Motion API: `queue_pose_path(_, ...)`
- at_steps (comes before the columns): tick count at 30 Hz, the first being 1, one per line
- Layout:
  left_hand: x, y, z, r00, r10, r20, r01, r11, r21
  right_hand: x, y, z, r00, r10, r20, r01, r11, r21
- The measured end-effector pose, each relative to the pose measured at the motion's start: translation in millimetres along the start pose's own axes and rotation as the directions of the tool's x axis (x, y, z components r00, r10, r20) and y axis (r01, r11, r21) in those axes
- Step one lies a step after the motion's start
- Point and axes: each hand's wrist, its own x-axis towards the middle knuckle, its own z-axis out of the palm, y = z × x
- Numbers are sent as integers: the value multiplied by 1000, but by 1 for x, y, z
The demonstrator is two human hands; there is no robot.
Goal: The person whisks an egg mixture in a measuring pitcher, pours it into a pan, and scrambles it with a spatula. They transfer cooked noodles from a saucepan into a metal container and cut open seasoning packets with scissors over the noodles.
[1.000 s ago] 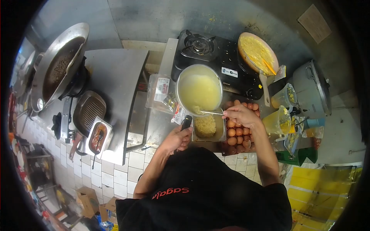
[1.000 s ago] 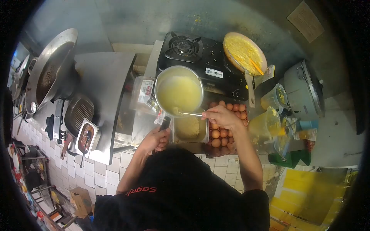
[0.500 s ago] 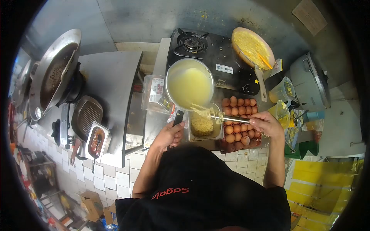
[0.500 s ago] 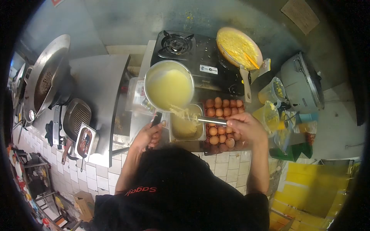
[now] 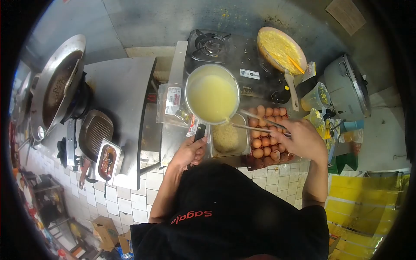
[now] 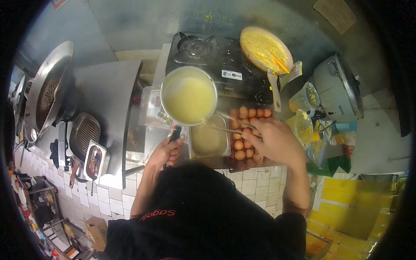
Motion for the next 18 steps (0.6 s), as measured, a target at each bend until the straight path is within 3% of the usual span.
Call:
queue_pose_path(2,0,0,2,1000,-17,4,17,1000,-6,12,-11,4,991,-84,-106,80,996,-41)
queue_pose_path(5,3,-4,2,999,-22,34,22,999,-25,38,-14,34,991,-120,-66,104,972,-210)
queue_pose_path(12,-1,-5,8,999,-5,39,6,1000,-27,65,-20,72,988,-65,-139,9,930,-367)
queue_pose_path(18,2,-5,10,999,-10,35,11,1000,-19,84,16,89,983,57,-172,-82,986,-144)
